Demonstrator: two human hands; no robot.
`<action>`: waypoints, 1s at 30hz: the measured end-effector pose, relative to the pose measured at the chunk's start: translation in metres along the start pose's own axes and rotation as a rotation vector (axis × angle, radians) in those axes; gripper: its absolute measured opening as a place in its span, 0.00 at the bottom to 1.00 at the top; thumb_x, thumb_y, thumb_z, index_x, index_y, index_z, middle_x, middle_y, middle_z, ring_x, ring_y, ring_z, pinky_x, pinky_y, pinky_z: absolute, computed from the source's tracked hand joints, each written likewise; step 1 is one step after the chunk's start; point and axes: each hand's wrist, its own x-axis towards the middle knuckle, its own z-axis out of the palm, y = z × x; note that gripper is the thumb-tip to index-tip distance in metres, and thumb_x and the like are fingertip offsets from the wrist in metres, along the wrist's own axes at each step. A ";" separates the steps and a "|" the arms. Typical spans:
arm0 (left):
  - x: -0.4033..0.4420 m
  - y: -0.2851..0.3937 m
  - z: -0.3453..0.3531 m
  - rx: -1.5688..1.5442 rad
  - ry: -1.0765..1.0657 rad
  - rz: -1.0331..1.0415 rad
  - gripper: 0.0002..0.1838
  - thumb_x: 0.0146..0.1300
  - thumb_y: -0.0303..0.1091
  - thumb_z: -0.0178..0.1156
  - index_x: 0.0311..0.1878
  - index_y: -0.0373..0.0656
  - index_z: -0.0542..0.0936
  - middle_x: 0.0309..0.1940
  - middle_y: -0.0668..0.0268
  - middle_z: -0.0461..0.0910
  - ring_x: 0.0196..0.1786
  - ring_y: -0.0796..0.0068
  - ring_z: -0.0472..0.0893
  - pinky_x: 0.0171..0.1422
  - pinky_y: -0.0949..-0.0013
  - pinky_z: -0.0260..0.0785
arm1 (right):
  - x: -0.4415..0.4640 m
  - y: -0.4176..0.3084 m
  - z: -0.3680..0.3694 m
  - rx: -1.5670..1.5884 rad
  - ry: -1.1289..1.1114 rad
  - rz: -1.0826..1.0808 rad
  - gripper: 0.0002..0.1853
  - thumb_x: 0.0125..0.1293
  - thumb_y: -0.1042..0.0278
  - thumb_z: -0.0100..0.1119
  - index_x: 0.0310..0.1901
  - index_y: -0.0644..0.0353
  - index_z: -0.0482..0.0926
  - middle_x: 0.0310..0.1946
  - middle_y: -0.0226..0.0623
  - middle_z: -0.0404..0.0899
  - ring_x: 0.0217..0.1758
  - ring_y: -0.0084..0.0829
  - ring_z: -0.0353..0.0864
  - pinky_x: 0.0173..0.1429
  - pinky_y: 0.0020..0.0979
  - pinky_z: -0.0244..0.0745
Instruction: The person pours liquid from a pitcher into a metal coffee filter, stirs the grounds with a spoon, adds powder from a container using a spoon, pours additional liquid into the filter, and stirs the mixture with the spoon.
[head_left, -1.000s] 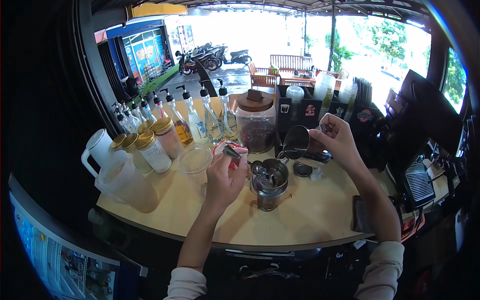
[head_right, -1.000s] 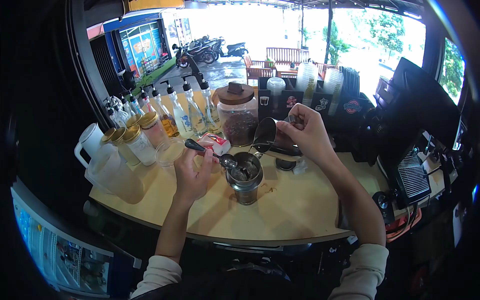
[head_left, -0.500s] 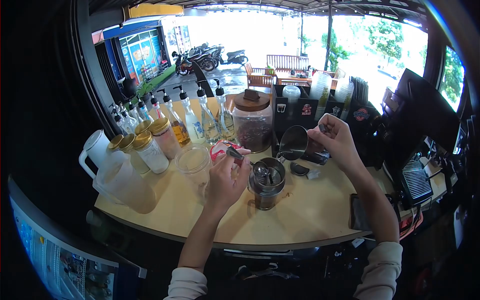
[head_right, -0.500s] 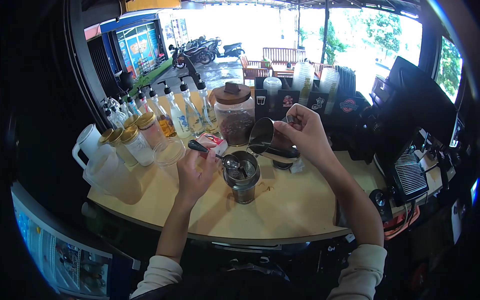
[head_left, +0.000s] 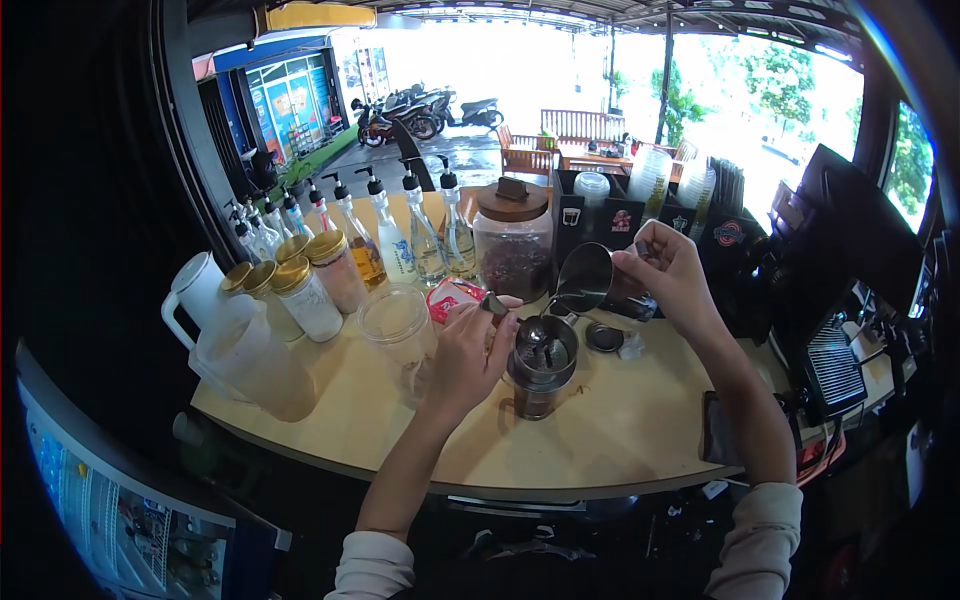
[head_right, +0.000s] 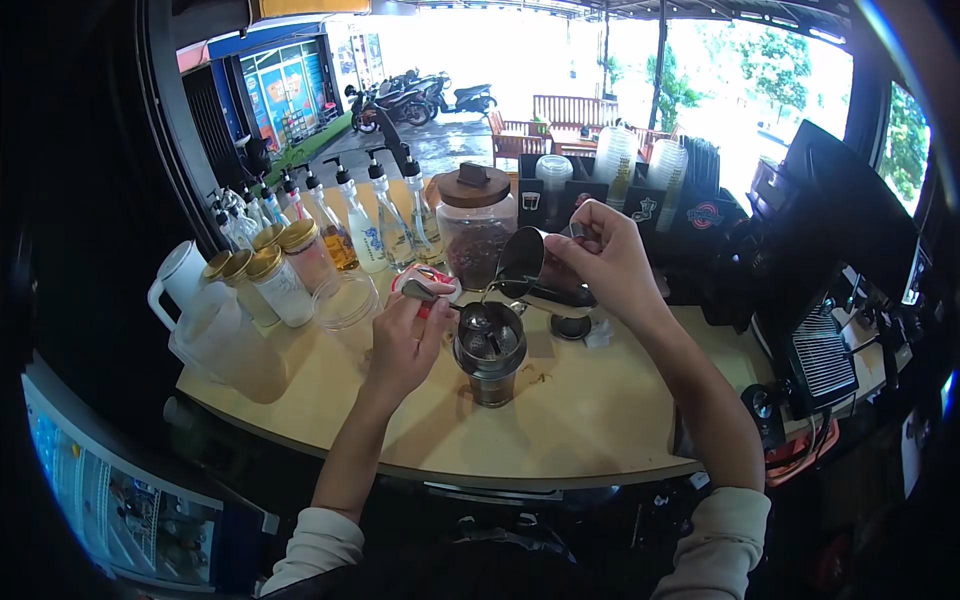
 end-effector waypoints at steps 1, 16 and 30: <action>0.000 0.001 -0.001 0.000 -0.001 0.000 0.08 0.68 0.30 0.55 0.47 0.40 0.78 0.28 0.65 0.82 0.37 0.64 0.80 0.52 0.60 0.66 | 0.000 0.001 -0.002 0.004 0.010 -0.008 0.16 0.61 0.72 0.66 0.26 0.56 0.65 0.22 0.16 0.56 0.24 0.08 0.51 0.26 0.18 0.48; -0.005 0.000 0.002 -0.040 0.056 -0.082 0.07 0.67 0.30 0.56 0.44 0.41 0.81 0.30 0.63 0.83 0.38 0.62 0.82 0.48 0.62 0.70 | -0.062 0.040 -0.042 0.315 0.185 0.214 0.11 0.63 0.75 0.61 0.27 0.55 0.68 0.22 0.22 0.71 0.27 0.12 0.69 0.33 0.18 0.61; -0.017 0.000 0.023 -0.128 0.128 -0.118 0.07 0.65 0.27 0.57 0.42 0.39 0.83 0.28 0.63 0.83 0.36 0.66 0.80 0.44 0.65 0.70 | -0.141 0.186 -0.036 0.687 0.511 0.422 0.11 0.61 0.77 0.55 0.24 0.55 0.66 0.19 0.26 0.63 0.21 0.22 0.64 0.30 0.29 0.68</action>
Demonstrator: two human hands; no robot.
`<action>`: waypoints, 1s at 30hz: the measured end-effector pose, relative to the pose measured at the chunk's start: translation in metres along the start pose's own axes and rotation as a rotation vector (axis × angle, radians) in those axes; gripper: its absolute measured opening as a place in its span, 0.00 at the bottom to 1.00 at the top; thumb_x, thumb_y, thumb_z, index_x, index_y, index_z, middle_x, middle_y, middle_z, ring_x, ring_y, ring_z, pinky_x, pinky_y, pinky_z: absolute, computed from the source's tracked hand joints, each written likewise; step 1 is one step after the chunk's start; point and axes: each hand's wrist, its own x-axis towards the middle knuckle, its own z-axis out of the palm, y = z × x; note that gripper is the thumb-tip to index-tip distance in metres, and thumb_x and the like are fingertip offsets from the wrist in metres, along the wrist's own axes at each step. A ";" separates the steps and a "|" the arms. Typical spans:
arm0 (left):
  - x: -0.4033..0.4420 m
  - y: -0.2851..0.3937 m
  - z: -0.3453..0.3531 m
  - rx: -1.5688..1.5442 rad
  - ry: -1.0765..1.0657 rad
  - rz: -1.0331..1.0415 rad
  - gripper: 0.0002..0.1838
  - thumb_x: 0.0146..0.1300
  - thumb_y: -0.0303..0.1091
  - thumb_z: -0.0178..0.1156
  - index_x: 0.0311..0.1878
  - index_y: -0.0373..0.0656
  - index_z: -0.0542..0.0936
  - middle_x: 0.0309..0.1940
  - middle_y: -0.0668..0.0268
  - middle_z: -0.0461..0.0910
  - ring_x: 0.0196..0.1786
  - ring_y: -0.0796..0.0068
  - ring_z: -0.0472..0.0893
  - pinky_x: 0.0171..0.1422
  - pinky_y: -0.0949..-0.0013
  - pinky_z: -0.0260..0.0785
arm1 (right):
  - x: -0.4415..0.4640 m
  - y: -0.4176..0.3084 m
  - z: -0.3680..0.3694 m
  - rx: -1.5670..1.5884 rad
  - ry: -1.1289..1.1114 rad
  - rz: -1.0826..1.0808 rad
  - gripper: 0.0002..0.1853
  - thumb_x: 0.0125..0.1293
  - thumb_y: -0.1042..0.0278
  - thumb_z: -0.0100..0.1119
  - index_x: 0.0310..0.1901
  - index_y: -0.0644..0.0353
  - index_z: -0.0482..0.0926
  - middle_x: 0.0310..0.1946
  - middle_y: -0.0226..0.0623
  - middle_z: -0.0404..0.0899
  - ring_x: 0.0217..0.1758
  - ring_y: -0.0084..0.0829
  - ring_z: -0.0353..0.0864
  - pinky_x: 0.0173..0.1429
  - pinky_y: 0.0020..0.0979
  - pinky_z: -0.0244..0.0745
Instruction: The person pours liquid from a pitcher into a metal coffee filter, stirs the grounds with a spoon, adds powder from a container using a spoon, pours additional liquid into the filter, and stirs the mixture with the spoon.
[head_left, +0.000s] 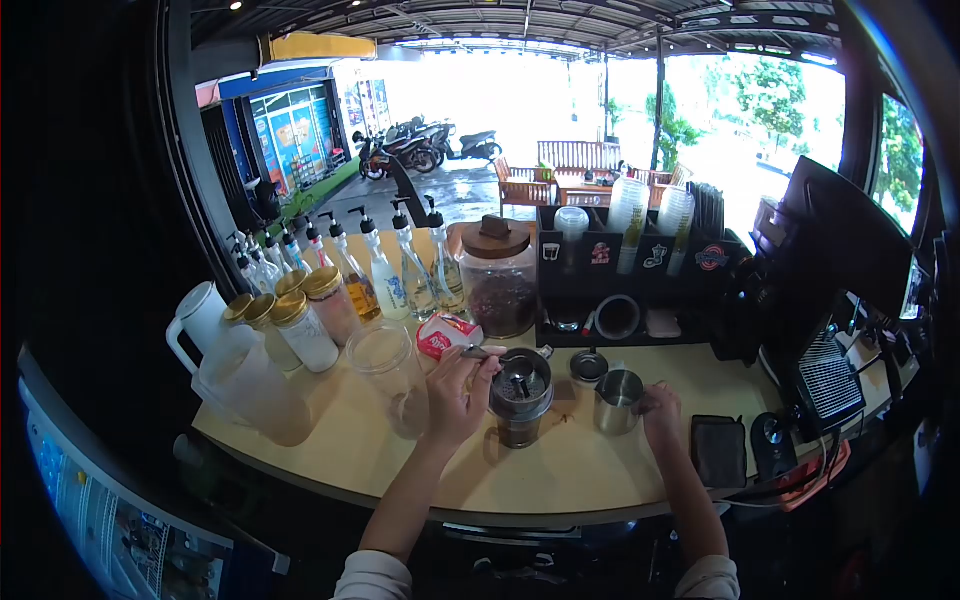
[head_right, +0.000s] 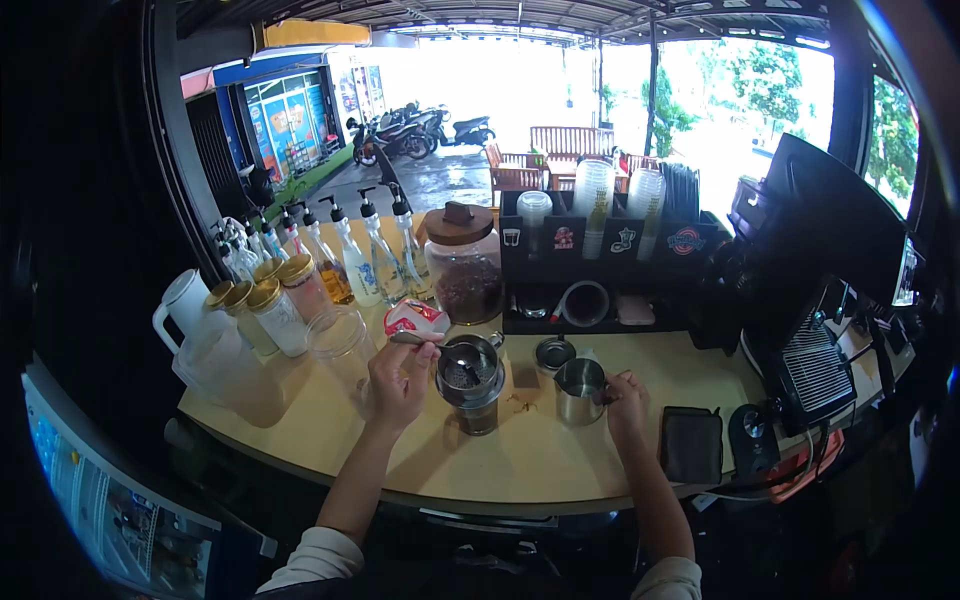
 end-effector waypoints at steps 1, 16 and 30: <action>0.000 -0.001 0.001 0.001 0.001 0.006 0.07 0.65 0.27 0.57 0.42 0.39 0.83 0.28 0.63 0.83 0.36 0.66 0.80 0.44 0.65 0.70 | -0.001 0.003 -0.002 0.004 -0.003 -0.004 0.11 0.61 0.77 0.55 0.24 0.55 0.66 0.19 0.26 0.63 0.21 0.22 0.64 0.30 0.29 0.68; 0.022 0.016 0.000 0.182 -0.188 0.322 0.06 0.62 0.29 0.61 0.42 0.43 0.80 0.32 0.69 0.79 0.40 0.67 0.78 0.57 0.61 0.66 | -0.046 -0.080 0.097 -0.881 -0.461 -0.616 0.25 0.57 0.78 0.66 0.58 0.59 0.75 0.32 0.29 0.72 0.31 0.21 0.70 0.40 0.25 0.69; 0.007 0.020 -0.014 -0.013 -0.190 -0.070 0.29 0.54 0.38 0.70 0.59 0.42 0.73 0.49 0.63 0.77 0.52 0.63 0.77 0.60 0.61 0.68 | -0.063 -0.095 0.180 -0.810 -0.692 -0.971 0.11 0.59 0.81 0.62 0.44 0.63 0.81 0.27 0.37 0.74 0.27 0.29 0.77 0.33 0.30 0.73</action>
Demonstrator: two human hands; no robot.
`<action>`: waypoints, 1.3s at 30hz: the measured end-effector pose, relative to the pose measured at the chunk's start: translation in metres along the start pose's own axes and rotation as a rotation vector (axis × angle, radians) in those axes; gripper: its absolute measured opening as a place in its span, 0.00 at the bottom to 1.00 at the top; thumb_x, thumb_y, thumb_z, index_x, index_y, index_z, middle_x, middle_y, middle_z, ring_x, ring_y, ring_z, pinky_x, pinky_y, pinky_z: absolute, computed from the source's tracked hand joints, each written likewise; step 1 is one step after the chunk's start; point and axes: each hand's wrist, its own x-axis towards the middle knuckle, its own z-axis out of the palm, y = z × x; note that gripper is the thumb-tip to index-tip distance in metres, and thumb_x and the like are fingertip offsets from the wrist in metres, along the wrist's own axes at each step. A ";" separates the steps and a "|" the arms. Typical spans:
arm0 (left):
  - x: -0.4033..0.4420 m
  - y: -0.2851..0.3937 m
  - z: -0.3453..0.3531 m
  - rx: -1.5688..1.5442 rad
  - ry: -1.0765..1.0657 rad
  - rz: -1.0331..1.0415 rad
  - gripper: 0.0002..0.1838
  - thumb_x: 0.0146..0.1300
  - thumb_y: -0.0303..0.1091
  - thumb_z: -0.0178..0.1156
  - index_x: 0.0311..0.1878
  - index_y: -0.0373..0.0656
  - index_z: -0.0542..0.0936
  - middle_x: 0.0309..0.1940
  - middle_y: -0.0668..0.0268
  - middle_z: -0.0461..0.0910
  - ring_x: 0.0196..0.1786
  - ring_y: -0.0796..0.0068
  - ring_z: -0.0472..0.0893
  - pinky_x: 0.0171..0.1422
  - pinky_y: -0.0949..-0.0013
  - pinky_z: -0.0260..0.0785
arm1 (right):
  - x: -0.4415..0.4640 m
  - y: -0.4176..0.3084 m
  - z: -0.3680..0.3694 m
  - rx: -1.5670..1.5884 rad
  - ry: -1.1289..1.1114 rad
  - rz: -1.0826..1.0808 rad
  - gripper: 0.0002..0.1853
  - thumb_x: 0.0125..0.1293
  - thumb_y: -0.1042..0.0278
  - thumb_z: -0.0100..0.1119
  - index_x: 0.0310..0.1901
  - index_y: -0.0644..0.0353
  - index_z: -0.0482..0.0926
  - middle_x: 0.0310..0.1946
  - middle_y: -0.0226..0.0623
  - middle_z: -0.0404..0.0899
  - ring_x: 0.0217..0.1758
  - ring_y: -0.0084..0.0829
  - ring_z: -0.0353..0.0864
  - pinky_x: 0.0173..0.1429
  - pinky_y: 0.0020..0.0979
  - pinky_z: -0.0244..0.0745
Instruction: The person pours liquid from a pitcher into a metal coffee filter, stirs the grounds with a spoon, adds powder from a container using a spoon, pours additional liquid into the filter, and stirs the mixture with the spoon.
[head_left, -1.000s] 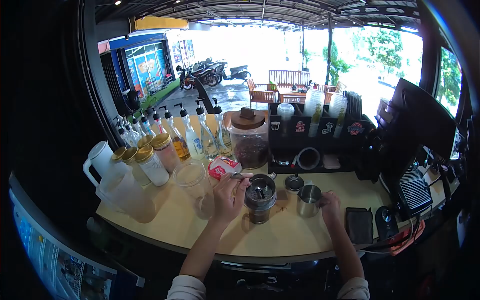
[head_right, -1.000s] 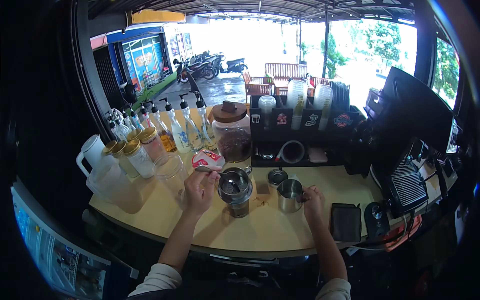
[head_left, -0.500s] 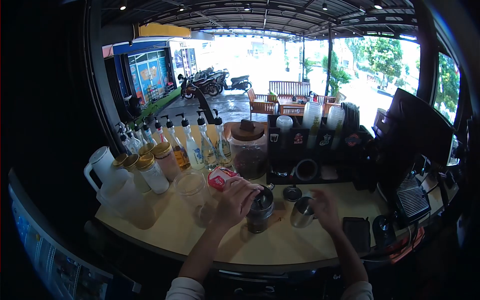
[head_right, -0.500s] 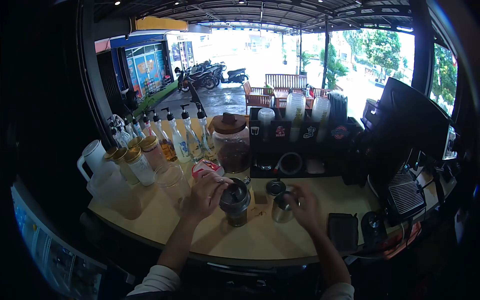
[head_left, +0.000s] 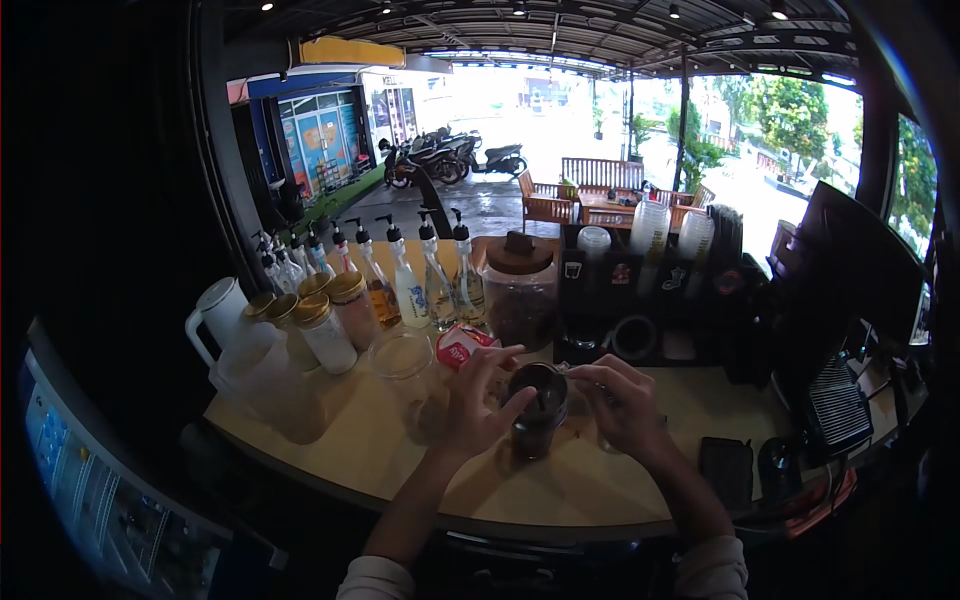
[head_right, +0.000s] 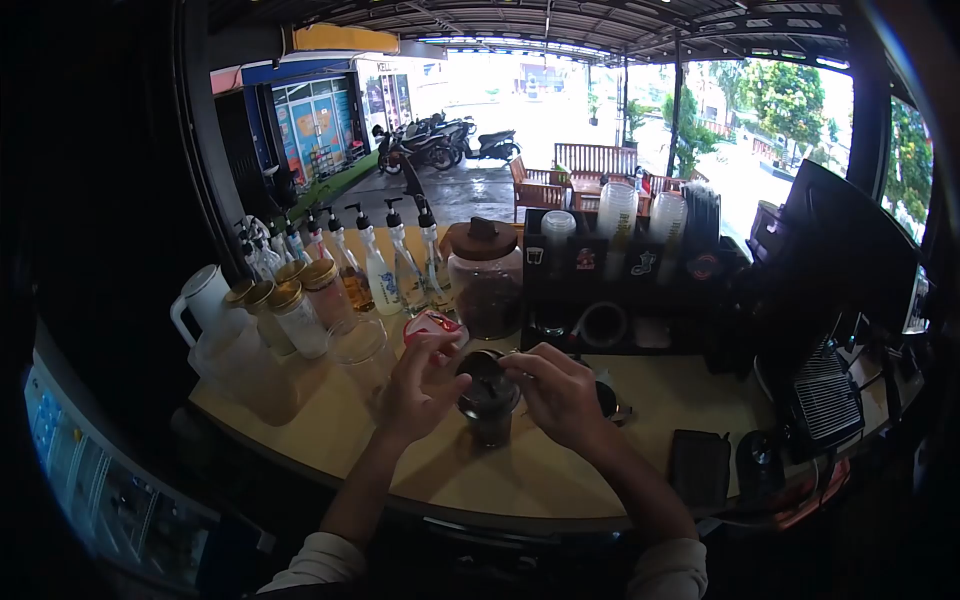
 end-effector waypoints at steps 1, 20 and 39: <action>-0.007 -0.005 0.001 0.007 -0.002 -0.012 0.29 0.54 0.38 0.70 0.59 0.42 0.73 0.49 0.63 0.77 0.52 0.63 0.77 0.60 0.61 0.68 | -0.003 0.001 -0.002 -0.028 0.023 0.020 0.09 0.59 0.81 0.62 0.42 0.64 0.80 0.28 0.37 0.75 0.28 0.30 0.79 0.32 0.31 0.73; -0.014 -0.033 0.041 -0.092 0.028 -0.088 0.40 0.34 0.38 0.80 0.54 0.38 0.75 0.46 0.57 0.81 0.51 0.60 0.81 0.57 0.60 0.71 | -0.029 0.029 0.012 0.052 -0.129 0.065 0.10 0.59 0.82 0.62 0.43 0.62 0.81 0.32 0.38 0.80 0.32 0.31 0.83 0.35 0.28 0.76; -0.002 -0.052 0.031 -0.208 -0.115 -0.015 0.45 0.35 0.32 0.75 0.64 0.48 0.70 0.59 0.62 0.76 0.63 0.59 0.74 0.70 0.58 0.61 | -0.022 0.020 0.008 0.129 -0.225 0.110 0.07 0.62 0.79 0.60 0.42 0.64 0.76 0.37 0.42 0.80 0.39 0.36 0.83 0.45 0.32 0.76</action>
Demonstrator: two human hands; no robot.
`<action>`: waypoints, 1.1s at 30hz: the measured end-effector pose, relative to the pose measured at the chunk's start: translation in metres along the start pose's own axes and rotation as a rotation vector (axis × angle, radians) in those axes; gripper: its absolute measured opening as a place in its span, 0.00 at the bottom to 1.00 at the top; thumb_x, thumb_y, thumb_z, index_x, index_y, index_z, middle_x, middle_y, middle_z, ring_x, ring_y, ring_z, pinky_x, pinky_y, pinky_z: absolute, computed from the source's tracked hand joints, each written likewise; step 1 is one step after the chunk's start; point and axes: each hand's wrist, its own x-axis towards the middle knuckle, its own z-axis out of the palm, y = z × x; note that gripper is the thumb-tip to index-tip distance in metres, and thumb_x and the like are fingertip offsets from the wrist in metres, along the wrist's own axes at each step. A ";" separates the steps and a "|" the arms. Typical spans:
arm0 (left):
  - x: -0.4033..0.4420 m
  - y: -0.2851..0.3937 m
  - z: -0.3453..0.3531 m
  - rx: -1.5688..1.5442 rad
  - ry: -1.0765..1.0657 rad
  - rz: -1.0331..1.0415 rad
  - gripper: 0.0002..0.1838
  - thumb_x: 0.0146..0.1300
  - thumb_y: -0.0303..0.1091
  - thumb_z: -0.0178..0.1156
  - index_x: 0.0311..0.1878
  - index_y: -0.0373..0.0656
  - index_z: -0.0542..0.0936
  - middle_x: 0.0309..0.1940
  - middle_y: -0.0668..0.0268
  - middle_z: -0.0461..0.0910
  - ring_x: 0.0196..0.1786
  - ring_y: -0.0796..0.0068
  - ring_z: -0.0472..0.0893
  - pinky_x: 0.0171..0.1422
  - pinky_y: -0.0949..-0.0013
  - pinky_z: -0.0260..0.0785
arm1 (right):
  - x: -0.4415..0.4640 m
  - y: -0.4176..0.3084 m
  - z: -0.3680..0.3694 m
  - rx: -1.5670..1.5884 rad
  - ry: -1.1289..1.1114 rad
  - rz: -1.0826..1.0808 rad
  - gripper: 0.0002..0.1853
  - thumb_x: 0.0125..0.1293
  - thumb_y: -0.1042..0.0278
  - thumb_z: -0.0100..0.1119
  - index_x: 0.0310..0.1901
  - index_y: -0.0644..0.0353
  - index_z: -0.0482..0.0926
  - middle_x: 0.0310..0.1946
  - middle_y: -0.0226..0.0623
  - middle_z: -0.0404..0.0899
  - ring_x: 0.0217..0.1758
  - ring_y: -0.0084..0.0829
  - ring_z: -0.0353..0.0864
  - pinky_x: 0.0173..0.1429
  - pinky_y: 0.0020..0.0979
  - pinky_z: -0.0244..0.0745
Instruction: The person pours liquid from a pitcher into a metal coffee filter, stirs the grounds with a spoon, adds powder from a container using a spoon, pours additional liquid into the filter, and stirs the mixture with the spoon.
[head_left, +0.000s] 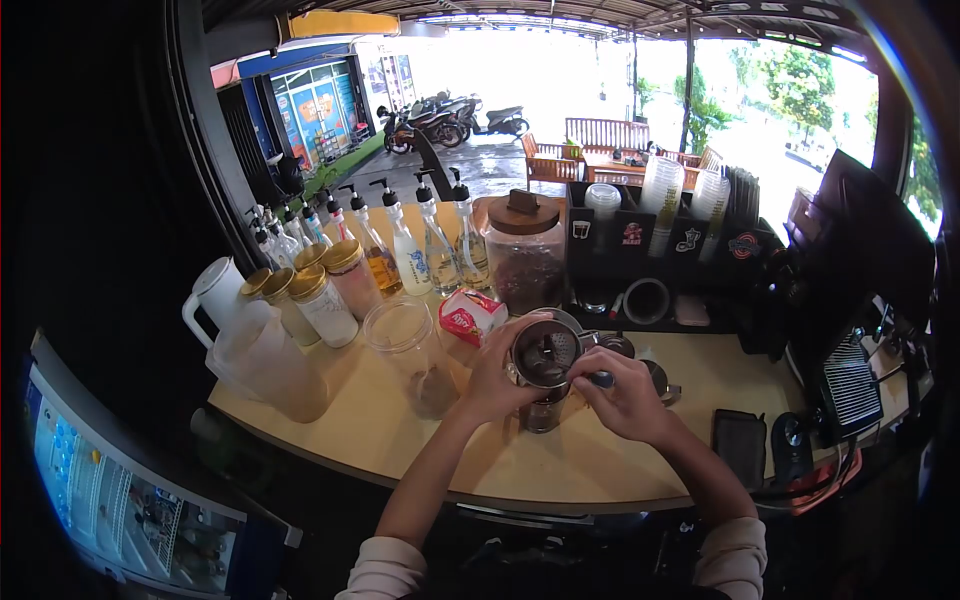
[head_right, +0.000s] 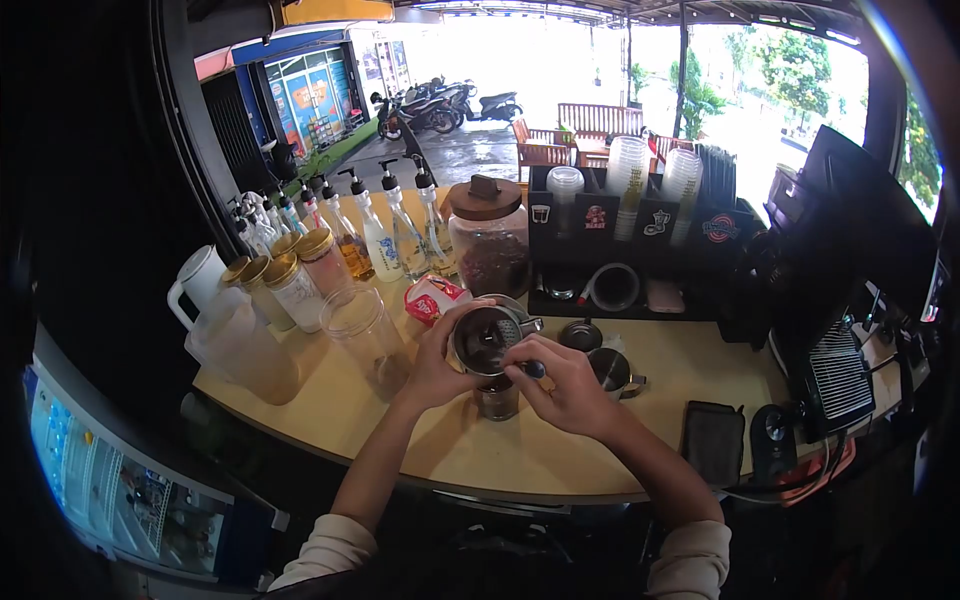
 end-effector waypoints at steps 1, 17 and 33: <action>0.000 0.000 -0.001 0.016 0.001 0.018 0.45 0.35 0.33 0.75 0.64 0.48 0.70 0.60 0.63 0.75 0.63 0.59 0.73 0.70 0.58 0.61 | 0.001 0.000 0.001 0.000 0.001 0.001 0.07 0.62 0.79 0.60 0.42 0.64 0.76 0.37 0.42 0.80 0.39 0.36 0.83 0.45 0.32 0.76; 0.010 0.017 -0.020 0.288 -0.193 0.114 0.42 0.42 0.35 0.73 0.65 0.51 0.66 0.63 0.65 0.72 0.68 0.63 0.69 0.76 0.50 0.46 | 0.027 0.003 -0.030 0.298 -0.132 0.254 0.08 0.70 0.72 0.50 0.42 0.66 0.78 0.32 0.34 0.79 0.36 0.21 0.76 0.41 0.26 0.72; 0.008 0.022 -0.023 0.314 -0.195 0.114 0.44 0.42 0.37 0.73 0.66 0.52 0.65 0.64 0.65 0.71 0.67 0.63 0.70 0.77 0.47 0.44 | 0.053 -0.008 -0.033 0.153 -0.243 0.171 0.06 0.68 0.74 0.52 0.39 0.66 0.79 0.28 0.34 0.79 0.33 0.19 0.78 0.40 0.25 0.74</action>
